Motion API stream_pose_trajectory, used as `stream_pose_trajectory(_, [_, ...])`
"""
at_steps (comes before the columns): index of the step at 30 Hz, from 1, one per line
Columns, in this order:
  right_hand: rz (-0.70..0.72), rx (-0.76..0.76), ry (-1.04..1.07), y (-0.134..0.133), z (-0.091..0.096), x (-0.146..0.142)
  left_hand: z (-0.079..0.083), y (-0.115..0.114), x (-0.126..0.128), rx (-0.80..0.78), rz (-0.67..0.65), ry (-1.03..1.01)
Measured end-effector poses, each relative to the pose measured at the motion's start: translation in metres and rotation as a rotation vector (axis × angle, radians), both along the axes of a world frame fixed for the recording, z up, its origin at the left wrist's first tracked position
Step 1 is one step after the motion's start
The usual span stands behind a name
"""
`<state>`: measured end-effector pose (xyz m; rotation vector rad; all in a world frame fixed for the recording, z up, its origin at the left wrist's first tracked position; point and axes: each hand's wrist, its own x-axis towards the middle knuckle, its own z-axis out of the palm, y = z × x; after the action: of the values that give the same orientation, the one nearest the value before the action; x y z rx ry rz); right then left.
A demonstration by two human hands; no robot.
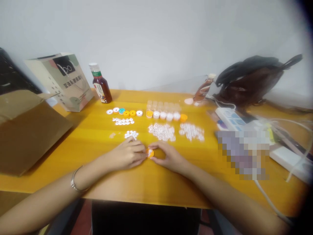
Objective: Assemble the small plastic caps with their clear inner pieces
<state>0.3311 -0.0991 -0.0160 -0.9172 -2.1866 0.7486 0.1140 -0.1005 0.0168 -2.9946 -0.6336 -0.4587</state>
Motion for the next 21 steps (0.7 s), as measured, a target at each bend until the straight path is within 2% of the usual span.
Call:
stream_pose_trajectory(6, [0.000,0.006,-0.012,-0.0002,0.0015,0.0000,0.0039,-0.0032,0.0039,0.064,-0.006,0.023])
stream_pose_trajectory(17, [0.011,0.010,-0.042,-0.0004,0.0059,0.0001,-0.0005,-0.0021,0.0030,0.198,-0.044,0.117])
stream_pose_trajectory(21, [0.014,0.006,-0.044,-0.0008,0.0068,0.0000,0.0003,-0.0036,0.0037,0.190,-0.046,0.138])
